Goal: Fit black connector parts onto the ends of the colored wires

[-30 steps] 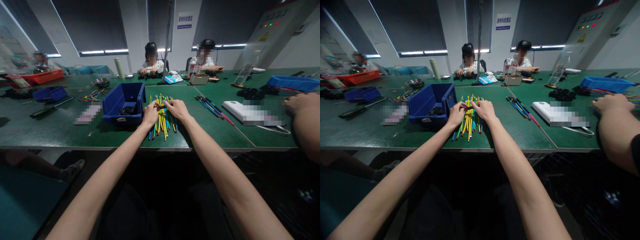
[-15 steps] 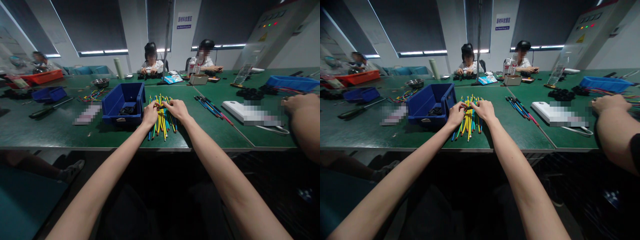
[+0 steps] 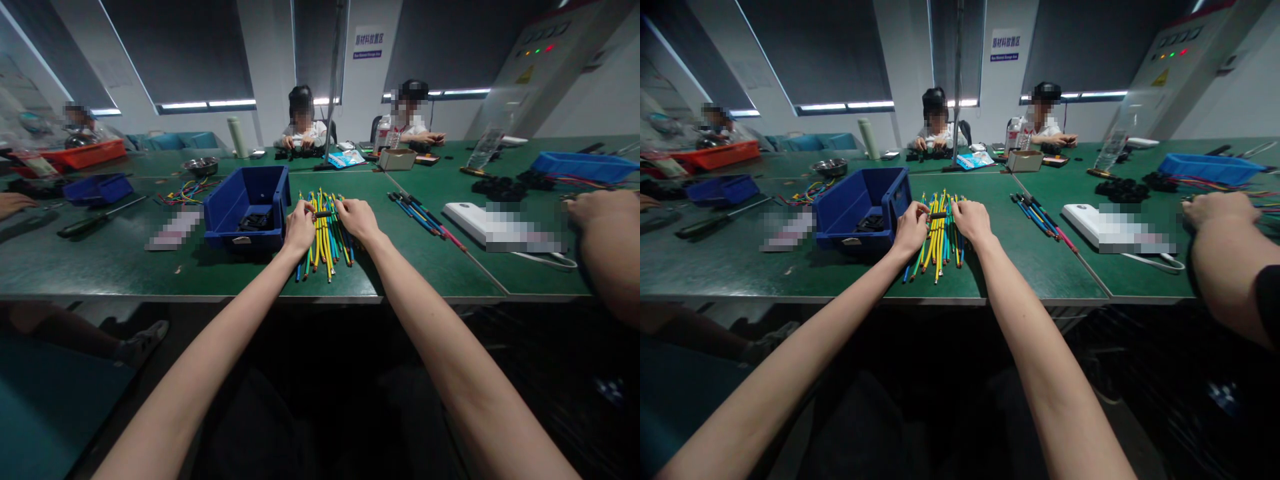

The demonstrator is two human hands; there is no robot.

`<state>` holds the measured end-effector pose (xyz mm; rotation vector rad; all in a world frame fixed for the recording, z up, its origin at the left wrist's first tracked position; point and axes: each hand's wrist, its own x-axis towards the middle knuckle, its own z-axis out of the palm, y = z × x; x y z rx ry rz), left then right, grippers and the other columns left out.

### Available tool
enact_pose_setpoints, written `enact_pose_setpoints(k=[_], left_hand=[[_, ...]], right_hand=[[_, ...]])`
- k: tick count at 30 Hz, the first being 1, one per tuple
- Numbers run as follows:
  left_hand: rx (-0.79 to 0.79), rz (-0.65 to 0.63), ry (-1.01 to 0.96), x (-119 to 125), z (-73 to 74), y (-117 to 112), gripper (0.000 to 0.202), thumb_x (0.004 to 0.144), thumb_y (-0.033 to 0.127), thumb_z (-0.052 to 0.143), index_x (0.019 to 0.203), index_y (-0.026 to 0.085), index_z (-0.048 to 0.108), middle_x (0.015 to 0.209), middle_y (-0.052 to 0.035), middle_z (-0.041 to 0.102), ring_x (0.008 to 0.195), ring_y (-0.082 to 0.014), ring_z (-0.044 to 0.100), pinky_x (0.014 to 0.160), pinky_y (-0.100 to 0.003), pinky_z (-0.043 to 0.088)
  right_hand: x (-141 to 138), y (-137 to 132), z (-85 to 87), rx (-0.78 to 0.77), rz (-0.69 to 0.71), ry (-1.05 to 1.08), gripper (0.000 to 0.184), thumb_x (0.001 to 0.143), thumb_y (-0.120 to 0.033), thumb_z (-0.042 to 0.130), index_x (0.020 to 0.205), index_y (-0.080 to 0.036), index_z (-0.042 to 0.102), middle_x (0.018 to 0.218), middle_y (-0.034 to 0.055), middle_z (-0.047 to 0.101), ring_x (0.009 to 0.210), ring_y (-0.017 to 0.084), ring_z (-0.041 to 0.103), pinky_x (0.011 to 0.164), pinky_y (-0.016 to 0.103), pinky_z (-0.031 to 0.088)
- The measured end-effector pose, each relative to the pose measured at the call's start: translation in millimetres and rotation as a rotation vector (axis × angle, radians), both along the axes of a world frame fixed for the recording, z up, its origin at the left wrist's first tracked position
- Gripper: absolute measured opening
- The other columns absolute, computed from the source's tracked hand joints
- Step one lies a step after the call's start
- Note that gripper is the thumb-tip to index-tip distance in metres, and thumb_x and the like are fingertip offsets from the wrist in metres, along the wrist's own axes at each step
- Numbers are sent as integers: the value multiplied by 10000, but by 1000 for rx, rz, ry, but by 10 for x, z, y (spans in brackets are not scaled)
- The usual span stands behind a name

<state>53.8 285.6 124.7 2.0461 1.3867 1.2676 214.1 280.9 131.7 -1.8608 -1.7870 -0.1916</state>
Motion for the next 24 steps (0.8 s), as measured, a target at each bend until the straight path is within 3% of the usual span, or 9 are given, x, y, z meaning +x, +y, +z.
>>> enact_pose_setpoints(k=[11, 17, 24], left_hand=[[42, -45, 58, 3, 26, -54, 183, 872, 100, 415, 959, 214, 529, 880, -57, 663, 857, -188, 635, 836, -312, 448], [17, -16, 33, 2, 24, -52, 185, 884, 105, 392, 947, 212, 530, 868, -49, 669, 852, -184, 640, 822, -306, 453], [41, 12, 19, 11, 7, -25, 177, 910, 154, 389, 983, 209, 540, 944, -64, 671, 907, -188, 633, 849, -307, 446]], right_hand=[[56, 13, -4, -53, 0, -102, 497, 985, -414, 302, 830, -174, 709, 906, 141, 718, 795, 215, 628, 644, 289, 289], [48, 13, -18, -84, 49, 30, 601, 964, -547, 269, 726, -180, 681, 828, 132, 709, 746, 201, 621, 613, 275, 290], [15, -2, 45, -55, 61, 199, 620, 942, -586, 276, 635, -170, 619, 647, 60, 627, 639, 169, 560, 561, 256, 270]])
